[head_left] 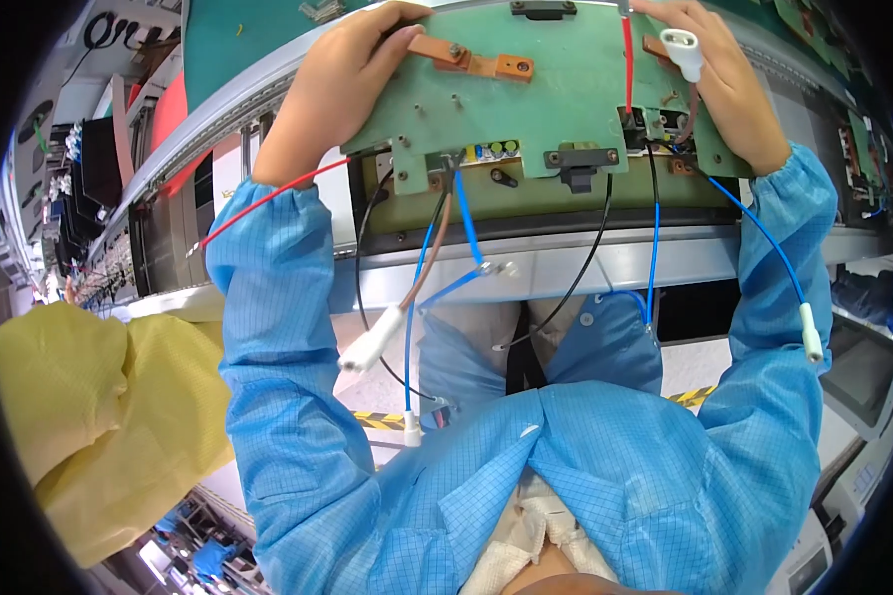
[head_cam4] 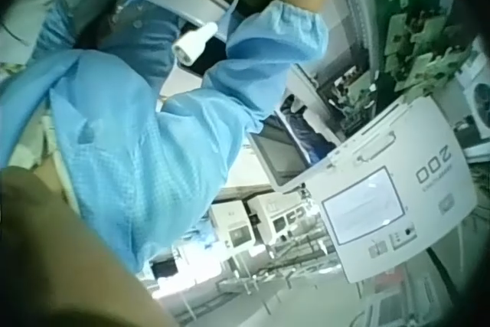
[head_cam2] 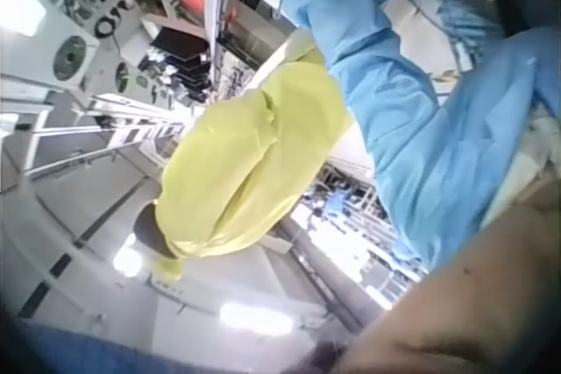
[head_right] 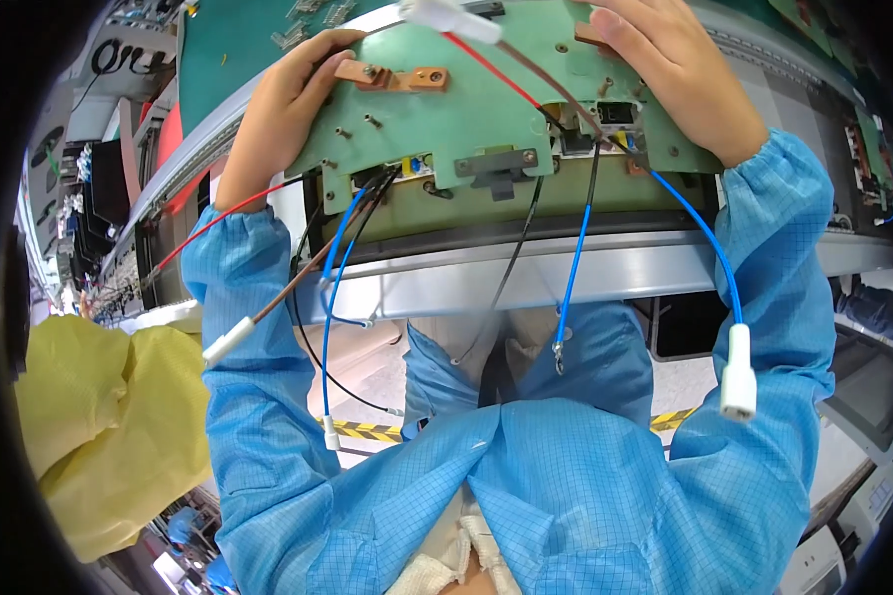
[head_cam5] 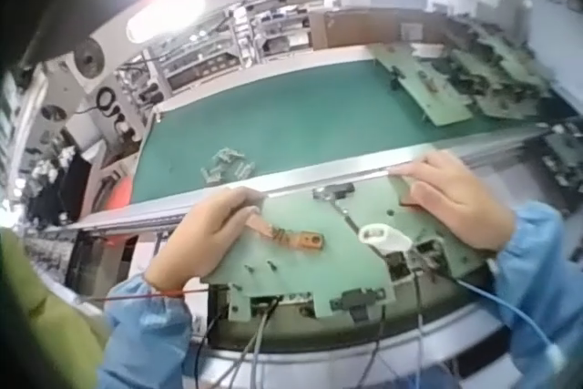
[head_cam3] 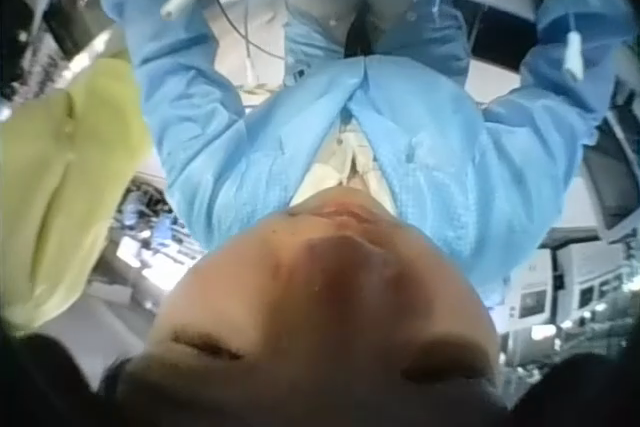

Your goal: The person assembles circuit boards by connecting cables and connectors to the boards and securing them into housings with a screwdriver, then tests the assembled units.

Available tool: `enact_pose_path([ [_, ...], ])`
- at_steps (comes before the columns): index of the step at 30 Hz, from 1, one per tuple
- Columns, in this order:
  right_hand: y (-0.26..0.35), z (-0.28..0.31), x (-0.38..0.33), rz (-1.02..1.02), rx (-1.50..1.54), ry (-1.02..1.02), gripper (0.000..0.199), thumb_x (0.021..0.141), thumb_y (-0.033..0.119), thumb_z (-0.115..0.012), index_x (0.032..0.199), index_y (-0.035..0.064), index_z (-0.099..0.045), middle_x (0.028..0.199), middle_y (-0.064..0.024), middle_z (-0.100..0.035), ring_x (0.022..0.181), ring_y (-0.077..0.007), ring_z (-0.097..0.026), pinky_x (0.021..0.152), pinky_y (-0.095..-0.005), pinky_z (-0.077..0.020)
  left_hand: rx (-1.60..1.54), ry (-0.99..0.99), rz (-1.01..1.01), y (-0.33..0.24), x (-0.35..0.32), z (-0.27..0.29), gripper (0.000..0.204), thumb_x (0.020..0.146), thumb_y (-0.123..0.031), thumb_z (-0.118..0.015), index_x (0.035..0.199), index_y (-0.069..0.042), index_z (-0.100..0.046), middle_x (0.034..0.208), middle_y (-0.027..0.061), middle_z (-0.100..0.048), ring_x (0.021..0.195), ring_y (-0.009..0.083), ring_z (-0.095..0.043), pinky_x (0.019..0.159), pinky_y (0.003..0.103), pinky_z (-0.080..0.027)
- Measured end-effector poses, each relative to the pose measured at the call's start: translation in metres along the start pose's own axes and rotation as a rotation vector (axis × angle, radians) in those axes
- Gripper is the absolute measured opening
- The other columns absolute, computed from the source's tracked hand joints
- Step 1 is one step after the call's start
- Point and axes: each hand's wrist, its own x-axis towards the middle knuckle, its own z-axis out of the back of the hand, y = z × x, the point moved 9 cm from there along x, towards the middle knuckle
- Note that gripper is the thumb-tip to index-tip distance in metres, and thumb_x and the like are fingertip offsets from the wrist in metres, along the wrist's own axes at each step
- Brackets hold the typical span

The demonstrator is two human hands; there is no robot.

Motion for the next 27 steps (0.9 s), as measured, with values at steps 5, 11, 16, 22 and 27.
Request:
enact_pose_path([
  [5, 0.012, 0.011, -0.004, 0.079, 0.012, -0.105, 0.037, 0.097, 0.027, -0.043, 0.117, -0.0002, -0.057, 0.109, -0.0164, -0.052, 0.102, -0.0315, -0.047, 0.094, -0.0355, -0.0355, 0.031, -0.075, -0.105, -0.010, -0.008, 0.005, 0.025, 0.095, -0.018, -0.047, 0.111, -0.002, -0.056, 0.090, 0.0175, -0.058, 0.083, 0.0329, -0.057, 0.076, 0.036, -0.044],
  [11, 0.023, 0.014, -0.006, 0.115, 0.013, -0.127, 0.038, 0.097, 0.028, -0.041, 0.116, -0.0006, -0.058, 0.107, -0.0161, -0.052, 0.102, -0.0308, -0.048, 0.092, -0.0351, -0.0366, -0.067, -0.072, 0.013, -0.002, -0.016, 0.007, 0.025, 0.095, -0.017, -0.046, 0.113, -0.002, -0.055, 0.091, 0.0171, -0.057, 0.085, 0.0324, -0.056, 0.078, 0.035, -0.043],
  [16, 0.012, -0.004, -0.009, 0.091, 0.001, -0.103, 0.038, 0.097, 0.028, -0.041, 0.116, -0.0001, -0.058, 0.105, -0.0160, -0.053, 0.100, -0.0307, -0.049, 0.091, -0.0348, -0.0369, -0.034, -0.071, -0.040, 0.010, -0.022, -0.006, 0.025, 0.094, -0.017, -0.046, 0.113, -0.002, -0.055, 0.095, 0.0173, -0.056, 0.090, 0.0332, -0.054, 0.081, 0.035, -0.042],
  [22, 0.004, -0.024, -0.013, 0.107, 0.177, -0.151, 0.037, 0.097, 0.028, -0.041, 0.116, 0.0013, -0.059, 0.107, -0.0160, -0.054, 0.101, -0.0306, -0.049, 0.092, -0.0343, -0.0364, 0.135, -0.089, -0.066, 0.012, -0.030, -0.010, 0.027, 0.095, -0.017, -0.045, 0.116, -0.006, -0.056, 0.104, 0.0161, -0.058, 0.096, 0.0341, -0.055, 0.084, 0.037, -0.043],
  [27, -0.027, -0.038, -0.008, 0.098, 0.110, -0.105, 0.042, 0.099, 0.033, -0.037, 0.121, 0.0035, -0.057, 0.120, -0.0143, -0.055, 0.113, -0.0286, -0.049, 0.102, -0.0377, -0.0293, 0.198, -0.004, -0.123, 0.013, -0.022, -0.022, 0.032, 0.096, -0.018, -0.041, 0.125, -0.013, -0.053, 0.122, 0.0155, -0.056, 0.114, 0.0346, -0.051, 0.096, 0.040, -0.041],
])
